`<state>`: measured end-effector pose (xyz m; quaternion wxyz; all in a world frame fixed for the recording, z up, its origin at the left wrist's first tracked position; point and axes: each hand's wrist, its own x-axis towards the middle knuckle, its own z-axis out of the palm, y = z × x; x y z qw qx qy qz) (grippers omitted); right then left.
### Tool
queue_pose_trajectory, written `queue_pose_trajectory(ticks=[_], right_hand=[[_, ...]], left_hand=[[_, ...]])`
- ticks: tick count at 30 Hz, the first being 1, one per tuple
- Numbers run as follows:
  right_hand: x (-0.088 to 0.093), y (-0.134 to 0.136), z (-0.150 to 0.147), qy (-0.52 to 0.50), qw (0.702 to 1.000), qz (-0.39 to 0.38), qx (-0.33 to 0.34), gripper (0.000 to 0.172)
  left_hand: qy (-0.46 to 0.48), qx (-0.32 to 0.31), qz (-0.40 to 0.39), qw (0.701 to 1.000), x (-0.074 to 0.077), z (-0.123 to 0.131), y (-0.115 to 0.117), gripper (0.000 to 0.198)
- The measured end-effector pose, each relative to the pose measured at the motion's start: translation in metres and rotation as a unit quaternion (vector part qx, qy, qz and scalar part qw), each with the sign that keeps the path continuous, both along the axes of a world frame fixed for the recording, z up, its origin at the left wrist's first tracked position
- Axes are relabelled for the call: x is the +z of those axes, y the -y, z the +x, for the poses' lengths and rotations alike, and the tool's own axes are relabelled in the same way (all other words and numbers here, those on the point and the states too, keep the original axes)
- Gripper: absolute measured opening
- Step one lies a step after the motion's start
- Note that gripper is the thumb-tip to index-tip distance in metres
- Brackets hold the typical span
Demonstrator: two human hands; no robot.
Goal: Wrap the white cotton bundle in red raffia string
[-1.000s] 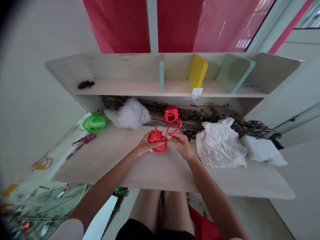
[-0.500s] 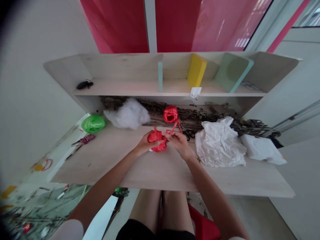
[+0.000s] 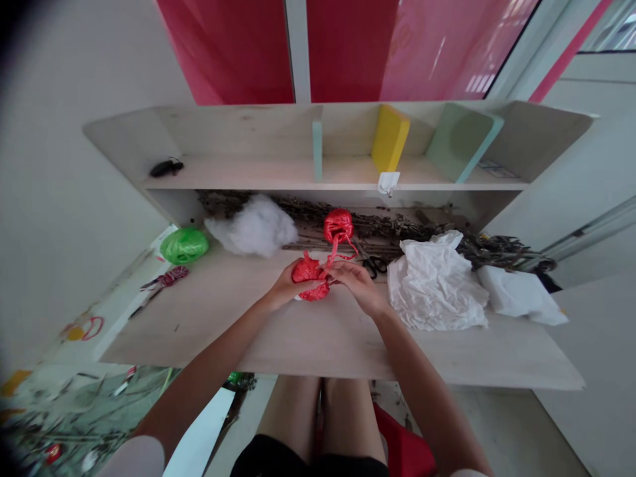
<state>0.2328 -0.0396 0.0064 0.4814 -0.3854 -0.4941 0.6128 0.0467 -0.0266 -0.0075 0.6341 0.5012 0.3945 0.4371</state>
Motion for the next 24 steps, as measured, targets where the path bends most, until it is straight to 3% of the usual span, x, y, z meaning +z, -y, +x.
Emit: queue_pose_trajectory(ticks=[24], right_hand=[[-0.0014,0.0020,0.0048,0.005,0.999,0.034,0.024,0.024]], left_hand=[[0.021,-0.026,-0.049,0.998,0.0066,-0.0036,-0.0002,0.056]])
